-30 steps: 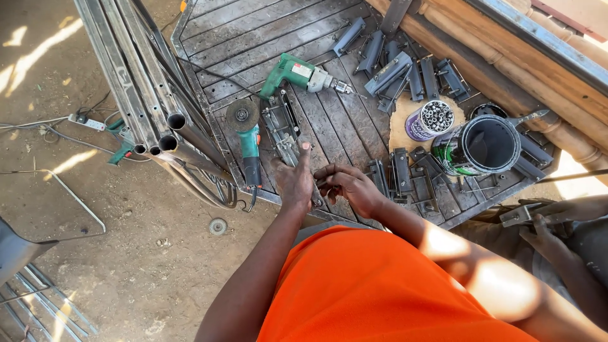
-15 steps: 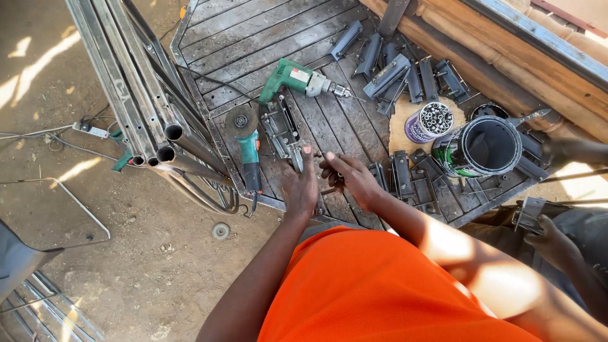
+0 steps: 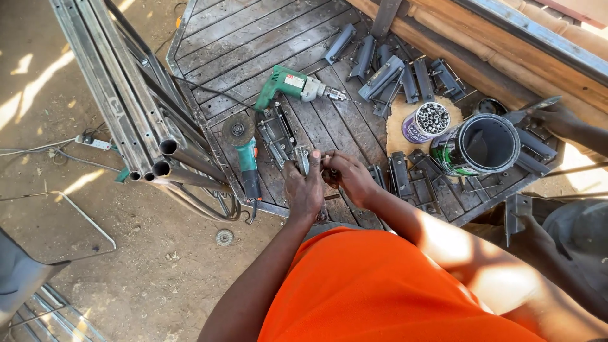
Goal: Manually inspecting and assembling small metal brackets and components on a workbench in a fabrication shop.
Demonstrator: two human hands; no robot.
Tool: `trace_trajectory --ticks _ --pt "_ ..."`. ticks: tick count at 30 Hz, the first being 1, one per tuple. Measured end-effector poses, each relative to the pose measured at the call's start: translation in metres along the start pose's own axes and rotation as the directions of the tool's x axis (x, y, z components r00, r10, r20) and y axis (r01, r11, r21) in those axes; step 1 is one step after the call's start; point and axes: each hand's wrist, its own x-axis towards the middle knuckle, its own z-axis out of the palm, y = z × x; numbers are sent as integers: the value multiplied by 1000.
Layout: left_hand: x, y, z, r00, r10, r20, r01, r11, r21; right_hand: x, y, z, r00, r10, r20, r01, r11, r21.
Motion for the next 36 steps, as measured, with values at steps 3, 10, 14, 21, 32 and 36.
trace_trajectory --ticks 3,10,14,21,32,36 --pt "3 2 0 999 -31 -9 31 999 -18 -18 -15 10 1000 17 -10 -16 999 49" --pt "8 -2 5 1000 10 7 -10 1000 6 -17 -40 23 1000 -22 9 22 999 -29" --pt "9 3 2 1000 0 1 0 999 -34 -21 -48 33 999 -38 -27 39 998 42" --pt "10 3 4 999 3 33 -2 1000 -17 -12 -25 18 996 -13 -92 20 997 70" --pt "14 12 -1 998 -2 70 1 1000 15 -12 -34 22 993 -24 -117 31 998 55" --pt "9 19 -2 996 4 92 -3 1000 -2 -18 -43 30 986 -72 -150 74 997 8"
